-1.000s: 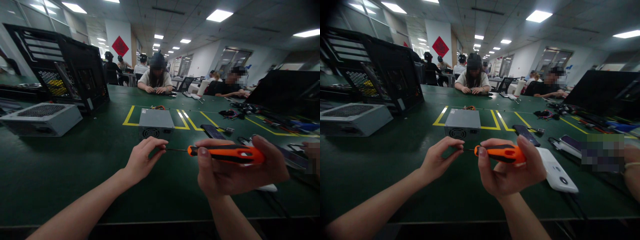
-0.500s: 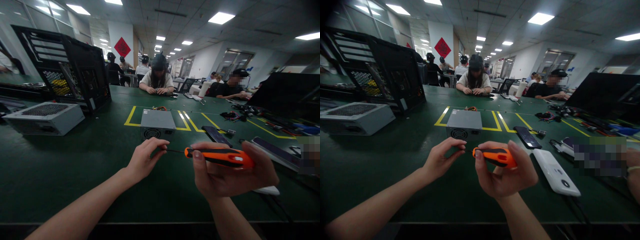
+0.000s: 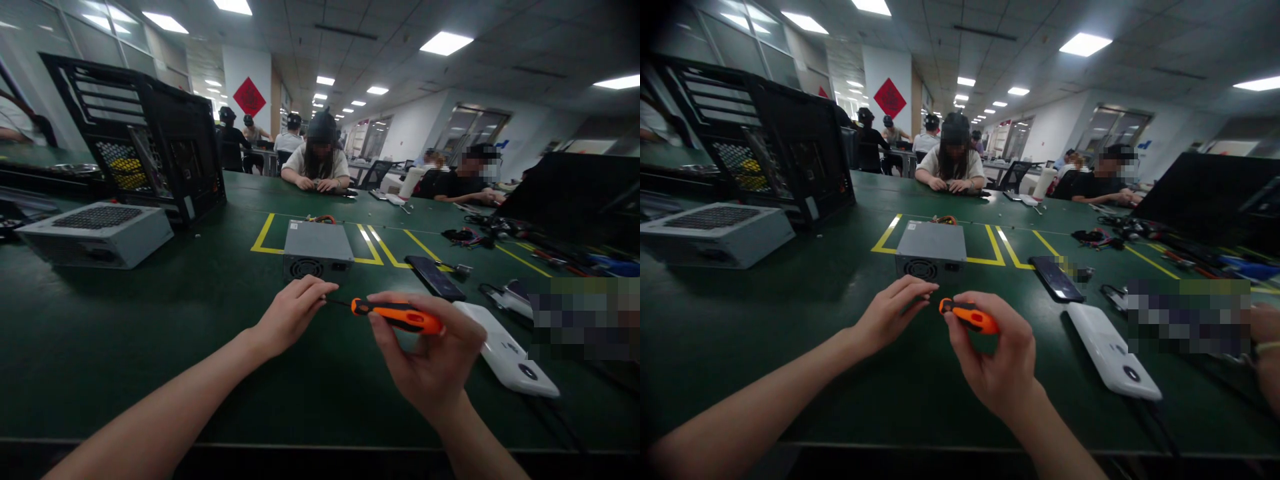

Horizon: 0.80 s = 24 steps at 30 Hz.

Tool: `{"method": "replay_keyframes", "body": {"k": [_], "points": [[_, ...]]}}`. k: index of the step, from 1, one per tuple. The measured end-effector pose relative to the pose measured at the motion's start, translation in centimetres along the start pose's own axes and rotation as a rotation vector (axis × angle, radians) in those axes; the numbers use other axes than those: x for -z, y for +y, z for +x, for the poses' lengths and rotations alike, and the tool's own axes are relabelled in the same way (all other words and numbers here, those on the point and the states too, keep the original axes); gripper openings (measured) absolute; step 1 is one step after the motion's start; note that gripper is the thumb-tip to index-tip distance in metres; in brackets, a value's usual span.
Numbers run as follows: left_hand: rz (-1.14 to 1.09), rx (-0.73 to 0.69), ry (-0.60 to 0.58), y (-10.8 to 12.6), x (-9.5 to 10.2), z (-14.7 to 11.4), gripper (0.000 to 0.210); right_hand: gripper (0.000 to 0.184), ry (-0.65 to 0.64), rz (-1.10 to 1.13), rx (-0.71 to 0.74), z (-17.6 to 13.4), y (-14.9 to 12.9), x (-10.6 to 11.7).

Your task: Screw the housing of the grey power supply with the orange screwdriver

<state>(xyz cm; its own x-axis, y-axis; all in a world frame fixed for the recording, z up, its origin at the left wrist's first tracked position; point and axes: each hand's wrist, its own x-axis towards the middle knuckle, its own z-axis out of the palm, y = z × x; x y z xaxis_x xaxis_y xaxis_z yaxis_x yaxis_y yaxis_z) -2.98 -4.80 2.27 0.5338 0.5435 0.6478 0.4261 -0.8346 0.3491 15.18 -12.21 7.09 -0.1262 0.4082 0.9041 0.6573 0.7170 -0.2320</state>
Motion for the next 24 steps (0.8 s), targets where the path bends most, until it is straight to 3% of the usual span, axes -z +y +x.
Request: {"method": "replay_keyframes", "body": {"k": [7, 14, 19, 24], "points": [[0.221, -0.069, -0.179, -1.8, -0.1, 0.1, 0.041, 0.014, -0.319, -0.154, -0.113, -1.2, 0.4, 1.2], [0.426, -0.229, -0.362, -1.9, 0.3, 0.6, 0.04, 0.008, -0.575, -0.252, -0.366, -3.5, 0.7, 0.6], [0.504, -0.309, -0.446, -1.2, 0.3, 0.9, 0.037, 0.019, -0.715, 0.164, -0.75, -4.0, 1.1, -0.7], [0.526, -0.293, -0.387, -1.0, 0.0, 0.8, 0.044, 0.024, -0.624, 0.601, -1.165, -4.4, 1.1, -1.3]]}}
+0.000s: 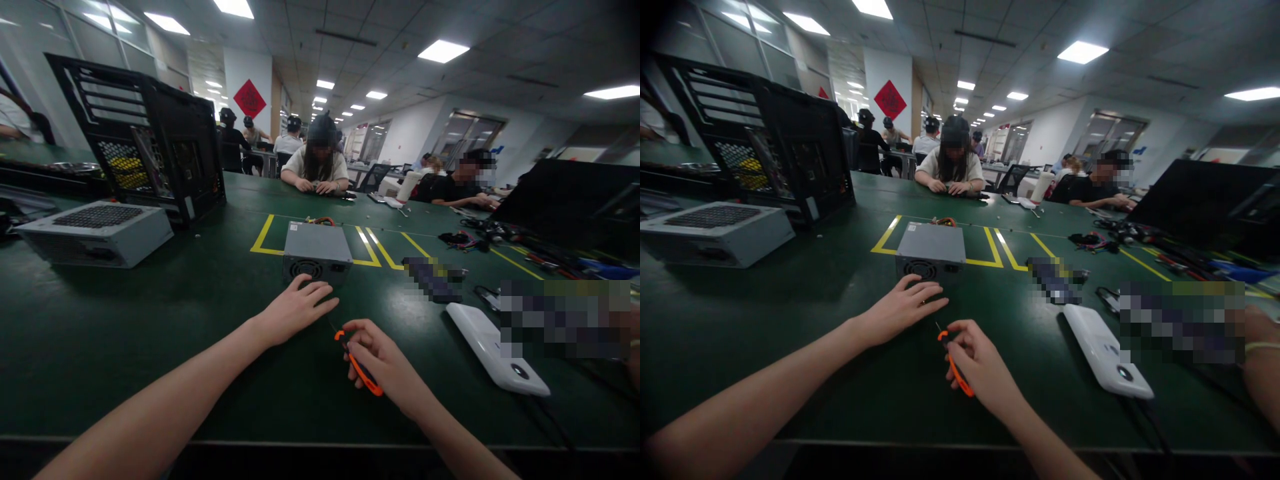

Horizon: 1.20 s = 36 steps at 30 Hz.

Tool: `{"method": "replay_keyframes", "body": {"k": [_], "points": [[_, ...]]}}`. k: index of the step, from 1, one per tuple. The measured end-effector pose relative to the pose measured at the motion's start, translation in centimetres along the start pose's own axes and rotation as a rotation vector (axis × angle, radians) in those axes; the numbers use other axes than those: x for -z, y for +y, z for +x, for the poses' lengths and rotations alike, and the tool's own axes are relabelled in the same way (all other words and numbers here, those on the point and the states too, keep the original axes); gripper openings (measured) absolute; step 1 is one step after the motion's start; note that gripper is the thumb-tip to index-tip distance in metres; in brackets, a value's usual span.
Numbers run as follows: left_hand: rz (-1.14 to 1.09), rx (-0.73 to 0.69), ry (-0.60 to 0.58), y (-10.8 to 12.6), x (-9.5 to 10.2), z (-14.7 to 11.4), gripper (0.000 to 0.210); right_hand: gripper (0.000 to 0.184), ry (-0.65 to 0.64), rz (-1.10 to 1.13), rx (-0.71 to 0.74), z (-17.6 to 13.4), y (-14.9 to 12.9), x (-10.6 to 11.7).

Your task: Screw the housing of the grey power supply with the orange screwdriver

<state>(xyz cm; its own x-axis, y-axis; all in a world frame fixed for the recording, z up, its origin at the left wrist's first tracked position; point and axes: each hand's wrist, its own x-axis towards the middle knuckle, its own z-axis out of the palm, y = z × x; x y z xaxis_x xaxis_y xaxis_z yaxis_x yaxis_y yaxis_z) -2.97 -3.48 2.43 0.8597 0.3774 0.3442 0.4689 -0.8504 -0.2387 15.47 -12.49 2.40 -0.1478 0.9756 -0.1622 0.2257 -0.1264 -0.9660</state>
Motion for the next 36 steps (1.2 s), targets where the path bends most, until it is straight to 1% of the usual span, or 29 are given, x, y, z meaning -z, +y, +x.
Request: {"method": "replay_keyframes", "body": {"k": [3, 6, 8, 10, 13, 17, 21, 28, 36], "points": [[-0.033, 0.117, 0.122, 0.1, 0.0, -0.1, 0.054, 0.031, 0.078, 0.19, -0.048, 0.0, 0.1, 0.1], [-0.126, 0.307, 0.231, -0.2, -0.3, -0.3, 0.051, 0.034, 0.204, 0.319, -0.051, 0.2, -0.1, 0.5], [-0.218, 0.41, 0.253, -0.4, -0.8, -0.4, 0.046, 0.031, 0.27, 0.379, -0.06, 0.4, -0.3, 0.7], [-0.314, 0.469, 0.237, -0.7, -1.4, -0.5, 0.042, 0.026, 0.305, 0.418, -0.083, 0.7, -0.5, 1.0], [-0.428, 0.487, 0.191, -0.8, -2.2, -0.6, 0.037, 0.021, 0.321, 0.448, -0.121, 1.1, -0.6, 1.1], [-0.496, 0.482, 0.153, -0.7, -2.6, -0.6, 0.036, 0.017, 0.351, 0.463, -0.143, 1.6, -0.4, 1.2], [-0.52, 0.481, 0.128, -0.7, -2.7, -0.5, 0.034, 0.016, 0.357, 0.473, -0.134, 1.8, -0.2, 1.3], [-0.56, 0.497, 0.089, -0.6, -2.1, -0.5, 0.033, 0.012, 0.342, 0.504, -0.141, 2.0, -0.4, 1.2], [-0.533, 0.473, 0.111, -0.6, -2.6, -0.4, 0.03, 0.01, 0.33, 0.697, -0.225, 2.8, -0.2, 1.4]]}}
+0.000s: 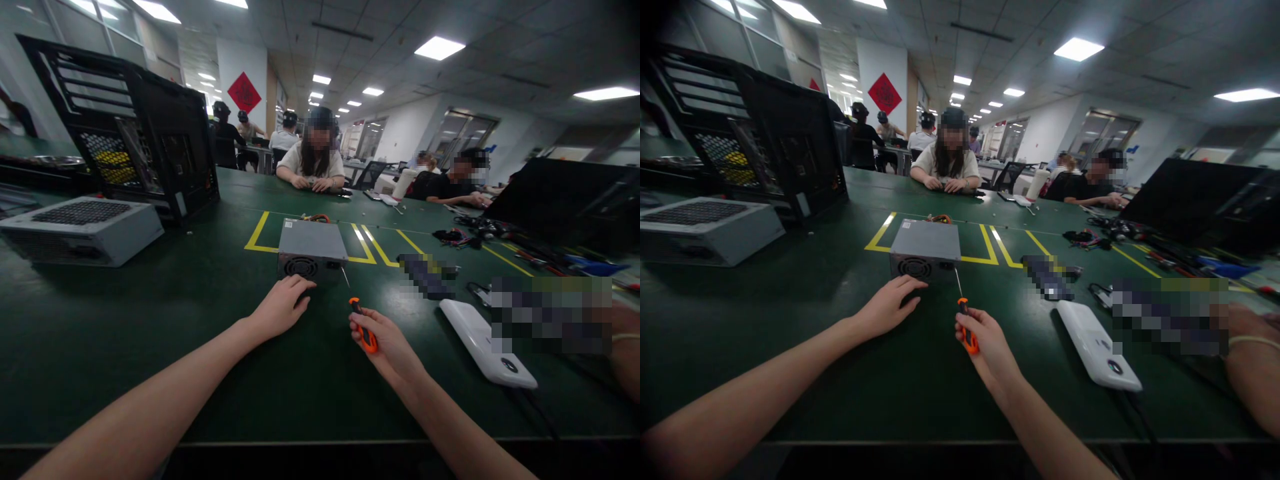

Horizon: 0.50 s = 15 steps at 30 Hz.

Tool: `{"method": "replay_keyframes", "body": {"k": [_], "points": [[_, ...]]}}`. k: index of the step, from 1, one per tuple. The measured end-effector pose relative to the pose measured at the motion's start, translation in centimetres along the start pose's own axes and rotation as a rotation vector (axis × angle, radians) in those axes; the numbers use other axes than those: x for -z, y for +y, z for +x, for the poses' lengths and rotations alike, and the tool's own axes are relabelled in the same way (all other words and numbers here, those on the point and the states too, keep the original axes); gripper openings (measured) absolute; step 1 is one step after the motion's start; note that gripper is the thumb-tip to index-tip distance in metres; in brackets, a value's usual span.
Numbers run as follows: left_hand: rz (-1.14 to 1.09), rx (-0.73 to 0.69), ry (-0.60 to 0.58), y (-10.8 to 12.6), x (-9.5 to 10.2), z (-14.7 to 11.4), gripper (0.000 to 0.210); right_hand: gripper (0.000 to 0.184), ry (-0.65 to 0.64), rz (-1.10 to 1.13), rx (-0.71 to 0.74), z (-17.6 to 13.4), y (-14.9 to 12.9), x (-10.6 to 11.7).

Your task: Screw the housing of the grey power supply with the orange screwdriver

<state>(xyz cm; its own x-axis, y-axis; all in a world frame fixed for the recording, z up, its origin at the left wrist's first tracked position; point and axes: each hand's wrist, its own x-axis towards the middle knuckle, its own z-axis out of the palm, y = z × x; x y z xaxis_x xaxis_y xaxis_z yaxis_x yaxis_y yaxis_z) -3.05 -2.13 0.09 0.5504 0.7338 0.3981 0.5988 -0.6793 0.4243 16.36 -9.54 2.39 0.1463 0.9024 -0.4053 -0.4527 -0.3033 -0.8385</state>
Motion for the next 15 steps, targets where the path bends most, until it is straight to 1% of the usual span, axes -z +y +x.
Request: {"method": "replay_keyframes", "body": {"k": [2, 6, 8, 9, 10, 12, 13, 15], "points": [[0.006, -0.005, 0.003, 0.0, 0.0, 0.0, 0.03, 0.004, -0.006, 0.018, -0.034, 0.1, 0.0, 0.0], [0.041, -0.004, 0.019, 0.6, -0.1, 0.0, 0.03, 0.018, -0.033, 0.055, -0.108, -0.1, 0.1, -0.2], [0.059, -0.003, 0.024, 1.2, -0.3, 0.0, 0.031, 0.02, -0.054, 0.087, -0.107, -0.1, 0.3, -0.4], [0.052, 0.004, 0.02, 1.5, -0.5, 0.0, 0.031, 0.018, -0.059, 0.108, -0.093, -0.2, 0.4, -0.5], [0.014, 0.03, 0.014, 1.9, -0.7, 0.2, 0.031, 0.014, -0.061, 0.129, -0.075, -0.2, 0.6, -0.6], [-0.119, 0.126, 0.003, 2.7, -1.2, 0.9, 0.03, 0.007, -0.058, 0.167, -0.044, -0.2, 0.9, -0.7], [-0.216, 0.202, 0.002, 3.0, -1.6, 1.4, 0.028, 0.008, -0.058, 0.184, -0.041, -0.3, 1.0, -0.8], [-0.305, 0.281, 0.005, 3.7, -2.4, 2.7, 0.025, 0.009, -0.066, 0.211, -0.057, -0.4, 1.1, -0.9]]}}
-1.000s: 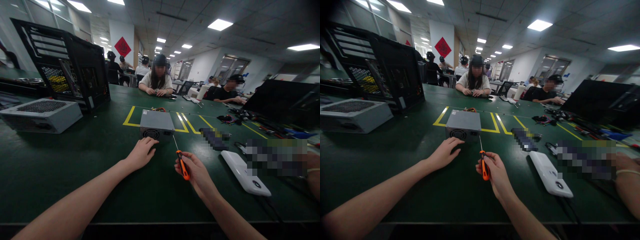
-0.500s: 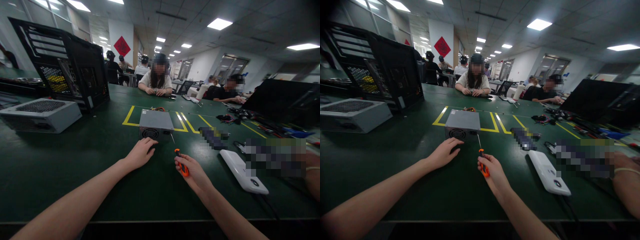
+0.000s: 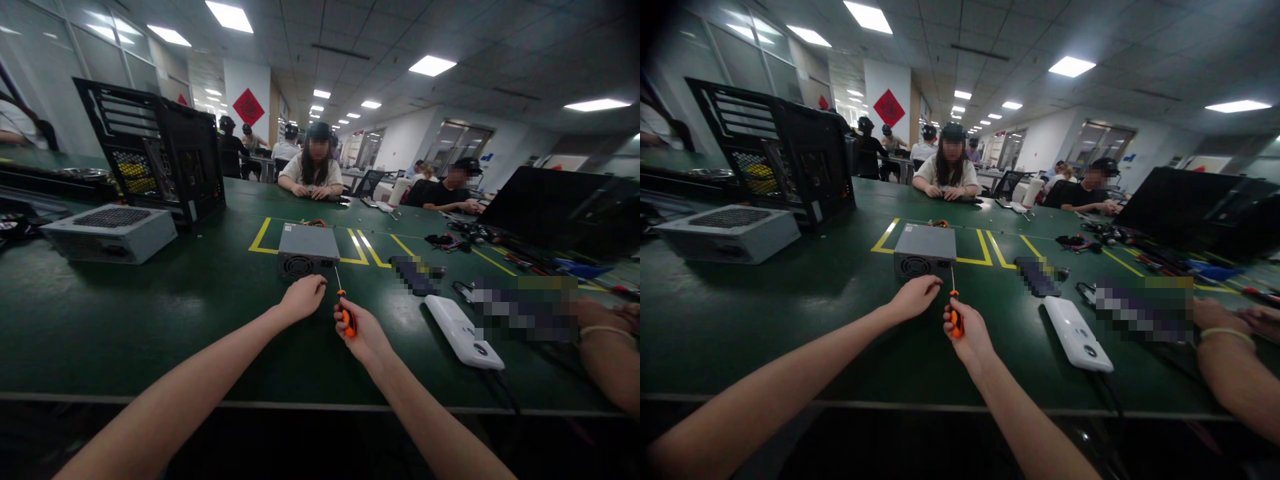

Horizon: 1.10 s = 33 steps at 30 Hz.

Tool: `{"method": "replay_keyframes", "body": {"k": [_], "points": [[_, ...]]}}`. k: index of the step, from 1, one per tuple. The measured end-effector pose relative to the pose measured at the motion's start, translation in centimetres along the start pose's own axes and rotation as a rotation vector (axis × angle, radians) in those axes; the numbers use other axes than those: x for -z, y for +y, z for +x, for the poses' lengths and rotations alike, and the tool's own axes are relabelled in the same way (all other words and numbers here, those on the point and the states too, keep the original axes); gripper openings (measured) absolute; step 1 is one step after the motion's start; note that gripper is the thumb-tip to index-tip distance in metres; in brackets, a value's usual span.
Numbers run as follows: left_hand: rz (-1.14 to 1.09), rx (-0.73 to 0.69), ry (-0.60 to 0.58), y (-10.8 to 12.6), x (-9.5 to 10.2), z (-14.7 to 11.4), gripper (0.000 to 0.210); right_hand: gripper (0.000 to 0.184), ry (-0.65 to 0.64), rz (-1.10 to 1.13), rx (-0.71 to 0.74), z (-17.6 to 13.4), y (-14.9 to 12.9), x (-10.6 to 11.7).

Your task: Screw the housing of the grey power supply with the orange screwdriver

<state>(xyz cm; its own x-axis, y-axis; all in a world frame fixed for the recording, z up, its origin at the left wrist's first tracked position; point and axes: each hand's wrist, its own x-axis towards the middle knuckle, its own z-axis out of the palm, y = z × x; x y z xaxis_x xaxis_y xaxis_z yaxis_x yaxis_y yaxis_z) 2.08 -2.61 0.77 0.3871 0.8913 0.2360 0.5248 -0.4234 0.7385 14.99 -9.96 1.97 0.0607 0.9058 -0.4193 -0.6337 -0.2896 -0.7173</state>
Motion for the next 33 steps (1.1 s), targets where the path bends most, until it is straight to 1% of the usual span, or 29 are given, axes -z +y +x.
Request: {"method": "replay_keyframes", "body": {"k": [1, 3, 6, 9, 12, 15, 17, 19, 21, 24, 28, 33], "points": [[-0.035, 0.028, -0.006, 0.3, -0.6, 0.6, 0.025, 0.009, -0.01, 0.012, -0.016, -0.1, 0.0, -0.1], [-0.12, 0.072, -0.023, 0.8, -1.7, 1.6, 0.032, 0.014, -0.039, 0.031, -0.053, -0.2, 0.1, -0.3], [-0.231, 0.081, -0.023, 1.2, -3.0, 2.2, 0.042, 0.021, -0.076, 0.055, -0.074, -0.2, 0.1, -0.6], [-0.267, 0.053, -0.017, 1.2, -3.4, 1.8, 0.037, 0.015, -0.084, 0.077, -0.047, -0.1, 0.2, -0.7], [-0.203, 0.033, 0.041, 0.8, -2.8, 1.2, 0.029, 0.008, -0.066, 0.085, -0.036, 0.1, 0.2, -0.4], [-0.099, 0.014, 0.14, 0.4, -1.8, 0.8, 0.026, 0.013, -0.063, 0.084, -0.059, 0.4, 0.3, -0.1], [-0.011, -0.004, 0.168, 0.2, -1.4, 0.7, 0.03, 0.019, -0.076, 0.077, -0.08, 0.5, 0.3, -0.1], [0.094, -0.019, 0.157, 0.2, -1.3, 0.6, 0.033, 0.021, -0.078, 0.069, -0.079, 0.5, 0.3, -0.1], [0.173, -0.023, 0.135, 0.2, -1.5, 0.6, 0.034, 0.015, -0.064, 0.062, -0.054, 0.5, 0.4, -0.2], [0.219, -0.03, 0.131, 0.3, -1.8, 0.6, 0.036, 0.008, -0.042, 0.048, -0.021, 0.5, 0.5, -0.3], [0.264, -0.049, 0.172, 0.4, -1.8, 0.5, 0.038, 0.01, -0.035, 0.039, -0.027, 0.4, 0.4, -0.2], [0.279, -0.003, 0.14, 0.2, -1.8, 0.7, 0.041, 0.021, -0.058, 0.035, -0.065, 0.3, 0.4, -0.3]]}}
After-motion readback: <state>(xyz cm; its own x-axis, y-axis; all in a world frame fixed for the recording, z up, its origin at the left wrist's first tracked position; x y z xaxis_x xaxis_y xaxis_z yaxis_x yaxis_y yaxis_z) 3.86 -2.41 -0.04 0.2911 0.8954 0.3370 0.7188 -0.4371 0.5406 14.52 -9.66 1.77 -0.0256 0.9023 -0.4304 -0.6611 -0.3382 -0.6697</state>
